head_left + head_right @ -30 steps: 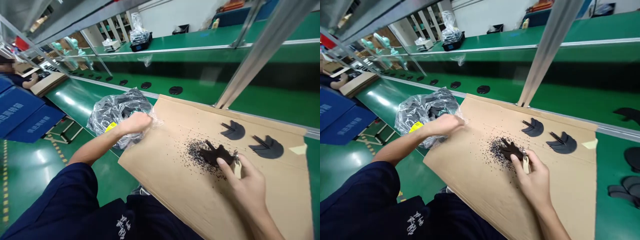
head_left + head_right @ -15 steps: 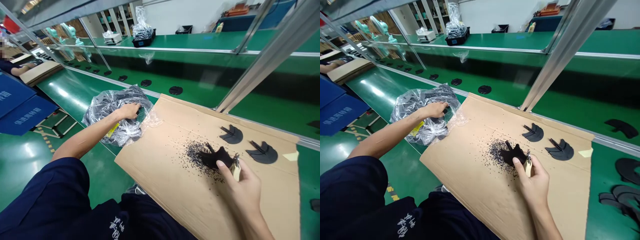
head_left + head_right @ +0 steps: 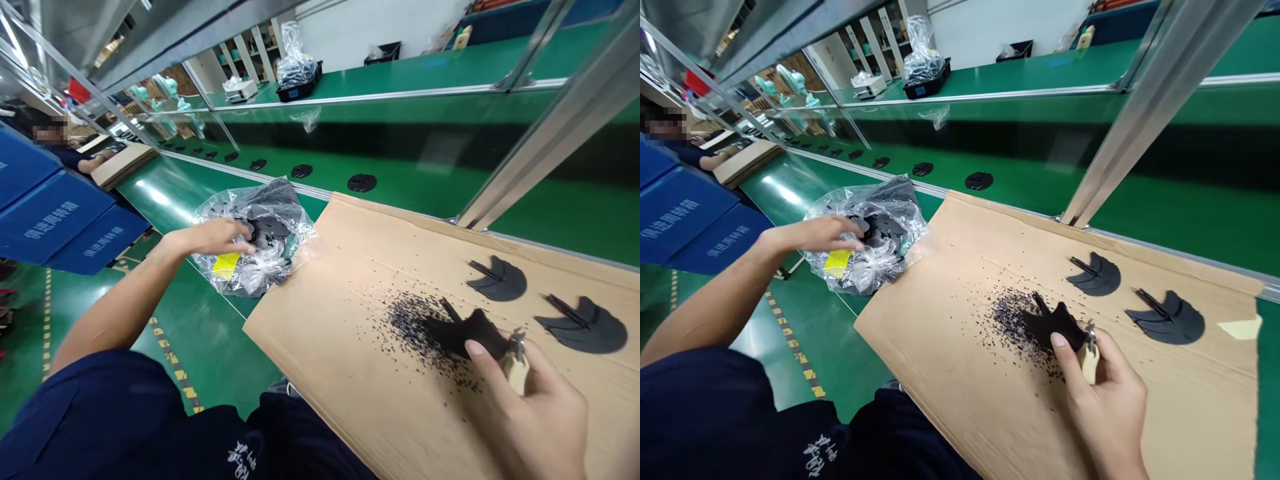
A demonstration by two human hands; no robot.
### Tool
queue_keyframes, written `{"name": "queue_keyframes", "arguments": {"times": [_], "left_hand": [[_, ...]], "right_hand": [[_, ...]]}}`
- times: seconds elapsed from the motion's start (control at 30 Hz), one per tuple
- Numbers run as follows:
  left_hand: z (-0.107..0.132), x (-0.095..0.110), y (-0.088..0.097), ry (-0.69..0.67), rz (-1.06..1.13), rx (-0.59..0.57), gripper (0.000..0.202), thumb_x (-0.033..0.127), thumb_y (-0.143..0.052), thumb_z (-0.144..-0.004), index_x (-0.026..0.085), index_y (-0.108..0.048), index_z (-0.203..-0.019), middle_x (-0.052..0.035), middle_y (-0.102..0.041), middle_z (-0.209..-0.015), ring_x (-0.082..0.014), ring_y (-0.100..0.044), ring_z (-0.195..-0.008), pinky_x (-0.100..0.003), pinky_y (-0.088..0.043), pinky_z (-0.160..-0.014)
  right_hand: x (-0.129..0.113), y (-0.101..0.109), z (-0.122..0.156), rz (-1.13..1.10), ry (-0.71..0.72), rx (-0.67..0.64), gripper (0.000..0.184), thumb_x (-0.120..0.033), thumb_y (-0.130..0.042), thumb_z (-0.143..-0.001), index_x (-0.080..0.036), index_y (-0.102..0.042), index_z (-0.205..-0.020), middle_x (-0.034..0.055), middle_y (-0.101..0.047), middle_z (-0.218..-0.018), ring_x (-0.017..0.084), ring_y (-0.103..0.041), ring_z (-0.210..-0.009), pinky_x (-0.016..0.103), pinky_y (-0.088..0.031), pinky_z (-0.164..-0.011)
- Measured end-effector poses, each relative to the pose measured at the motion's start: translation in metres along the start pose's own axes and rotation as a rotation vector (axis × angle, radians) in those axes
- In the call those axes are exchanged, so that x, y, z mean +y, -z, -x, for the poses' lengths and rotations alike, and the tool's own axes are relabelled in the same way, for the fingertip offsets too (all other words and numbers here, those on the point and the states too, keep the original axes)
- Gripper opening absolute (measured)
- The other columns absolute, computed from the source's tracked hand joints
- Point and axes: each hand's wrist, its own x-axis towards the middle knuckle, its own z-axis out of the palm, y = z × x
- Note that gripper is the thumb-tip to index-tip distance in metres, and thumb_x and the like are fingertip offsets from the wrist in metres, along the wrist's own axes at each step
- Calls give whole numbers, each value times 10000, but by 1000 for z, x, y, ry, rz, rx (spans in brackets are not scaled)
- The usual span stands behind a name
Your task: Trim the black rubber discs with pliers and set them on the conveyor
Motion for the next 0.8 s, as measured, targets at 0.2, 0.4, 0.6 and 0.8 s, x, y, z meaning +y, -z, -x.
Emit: {"name": "queue_keyframes", "arguments": {"times": [0.2, 0.4, 0.6, 0.8], "left_hand": [[41, -5, -2, -53, -305, 235, 207, 156, -493, -872, 196, -678, -789, -97, -674, -730, -265, -647, -851, -465, -474, -953], [-12, 36, 17, -106, -345, 646, 286, 219, -421, -986, 180, -632, -797, -87, -622, -728, -236, -591, -813, -411, -483, -845], [9, 42, 26, -281, -7, -228, 368, 459, -645, -889, 182, -663, -1132, -91, -734, -1067, -222, -685, -912, -296, -513, -774], [28, -20, 26, 263, 288, 202, 477, 560, -463, -963, 185, -675, -1168, -131, -705, -1218, -272, -659, -1126, -370, -520, -967]], "right_hand": [[20, -1, -3, 98, 21, 47, 481, -675, -708, -629, -282, -664, -904, 8, -565, -711, 221, -493, -656, 355, -436, -649], [17, -5, -3, 128, 72, 52, 491, -715, -705, -648, -263, -613, -817, -18, -447, -634, 190, -413, -621, 332, -365, -579], [0, -3, 0, 108, 39, 41, 513, -700, -673, -632, -267, -646, -907, -16, -476, -645, 201, -432, -620, 334, -410, -581], [13, -2, -2, 114, 56, 66, 413, -685, -711, -641, -315, -616, -799, 11, -561, -701, 233, -482, -635, 379, -420, -603]]}}
